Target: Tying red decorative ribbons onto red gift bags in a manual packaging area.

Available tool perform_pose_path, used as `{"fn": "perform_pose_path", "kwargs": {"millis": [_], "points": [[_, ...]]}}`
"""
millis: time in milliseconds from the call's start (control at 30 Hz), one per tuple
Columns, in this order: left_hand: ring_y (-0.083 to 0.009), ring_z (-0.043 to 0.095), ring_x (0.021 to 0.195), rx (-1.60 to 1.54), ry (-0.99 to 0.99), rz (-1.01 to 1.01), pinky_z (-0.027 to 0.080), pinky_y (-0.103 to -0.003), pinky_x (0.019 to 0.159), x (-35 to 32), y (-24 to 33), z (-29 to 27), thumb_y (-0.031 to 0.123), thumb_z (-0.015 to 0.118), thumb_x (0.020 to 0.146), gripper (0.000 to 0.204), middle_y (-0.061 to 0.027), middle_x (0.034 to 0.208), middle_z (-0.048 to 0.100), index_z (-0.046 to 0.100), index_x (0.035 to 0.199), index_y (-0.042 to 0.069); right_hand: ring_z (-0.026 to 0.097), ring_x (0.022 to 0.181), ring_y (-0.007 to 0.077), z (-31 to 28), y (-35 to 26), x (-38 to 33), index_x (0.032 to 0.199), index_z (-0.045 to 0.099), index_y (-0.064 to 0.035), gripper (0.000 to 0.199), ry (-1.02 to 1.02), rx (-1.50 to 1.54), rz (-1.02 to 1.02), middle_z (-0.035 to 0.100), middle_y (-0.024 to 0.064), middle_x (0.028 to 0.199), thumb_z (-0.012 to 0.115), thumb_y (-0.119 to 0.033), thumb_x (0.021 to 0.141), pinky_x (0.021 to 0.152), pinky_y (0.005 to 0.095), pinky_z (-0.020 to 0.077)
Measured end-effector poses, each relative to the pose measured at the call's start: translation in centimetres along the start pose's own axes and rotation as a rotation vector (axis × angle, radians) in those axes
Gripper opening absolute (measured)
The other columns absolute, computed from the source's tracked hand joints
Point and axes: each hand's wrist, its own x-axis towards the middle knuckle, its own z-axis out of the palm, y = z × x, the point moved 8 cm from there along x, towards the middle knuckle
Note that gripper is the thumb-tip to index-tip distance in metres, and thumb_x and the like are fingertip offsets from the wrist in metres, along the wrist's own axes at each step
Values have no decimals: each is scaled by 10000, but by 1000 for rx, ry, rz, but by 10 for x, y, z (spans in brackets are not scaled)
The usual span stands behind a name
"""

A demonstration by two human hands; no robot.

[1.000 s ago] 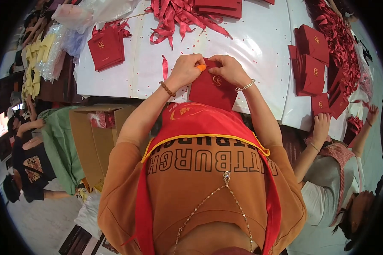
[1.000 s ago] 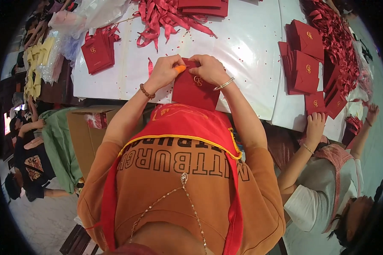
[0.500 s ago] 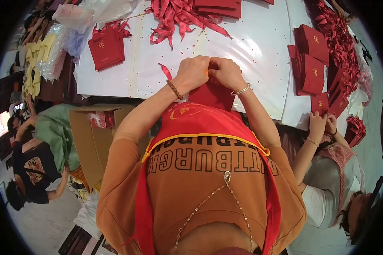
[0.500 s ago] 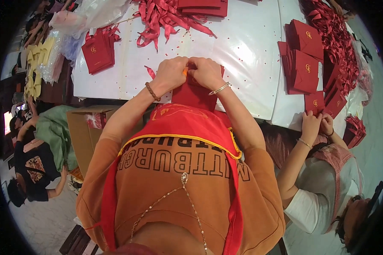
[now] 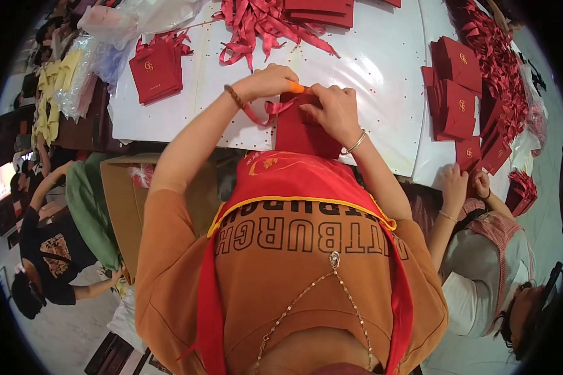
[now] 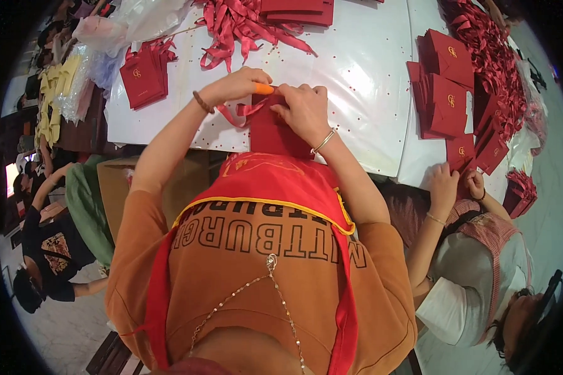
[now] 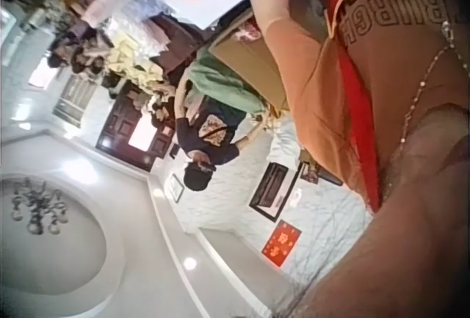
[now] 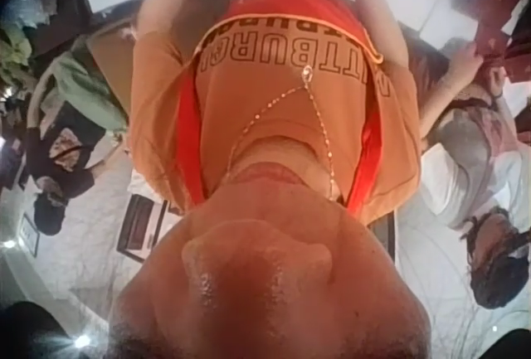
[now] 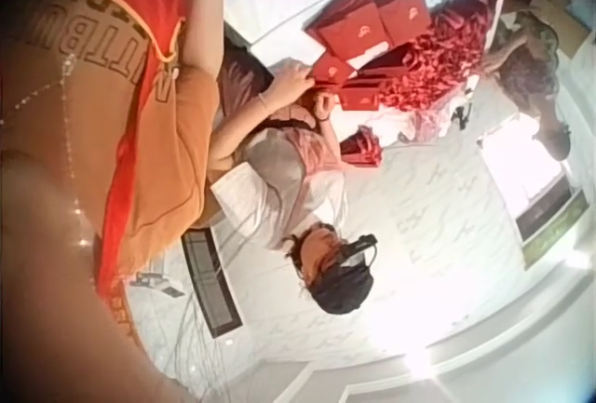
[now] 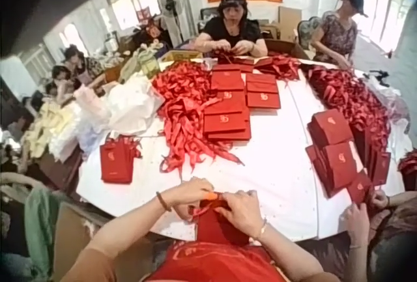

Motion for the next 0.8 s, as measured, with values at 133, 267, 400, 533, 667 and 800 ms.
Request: {"fn": "perform_pose_path", "kwargs": {"millis": [133,267,400,533,667,800], "points": [[-93,472,722,-170,-463,-29,371,-230,724,3,15,16,147,536,751,183,6,747,567,609,775,-20,558,694,193,-8,-16,-2,851,574,-141,198,69,-7,-100,606,26,697,665,-239,706,690,358,309],[-62,439,657,-126,-605,-11,351,-212,653,3,22,20,138,553,734,149,38,642,529,621,775,11,557,695,197,-2,-20,-2,870,578,-145,204,65,-5,-162,603,26,697,663,-228,703,700,357,316],[-77,460,678,-184,-443,-136,342,-216,625,14,-10,33,110,577,721,112,20,717,558,634,778,31,558,678,198,5,-13,2,830,592,-134,169,-21,50,-96,595,25,680,656,-240,716,702,343,332],[-92,475,714,-438,-18,-214,348,-225,614,24,-8,6,161,602,758,133,0,799,581,648,817,51,578,692,193,13,-17,3,805,594,-133,156,-65,153,-141,603,25,672,652,-242,709,680,350,335],[-77,507,685,-485,242,-169,369,-238,598,9,-9,-15,272,566,813,221,8,771,588,638,848,66,586,669,226,29,2,7,789,613,-126,162,-88,78,-31,615,50,679,651,-257,702,641,372,364],[-78,528,695,-583,391,-229,408,-262,605,-15,-92,-26,293,544,836,238,4,748,564,592,882,64,614,714,262,57,57,6,916,647,-121,313,-119,233,197,639,99,761,663,-348,701,634,355,460]]}}
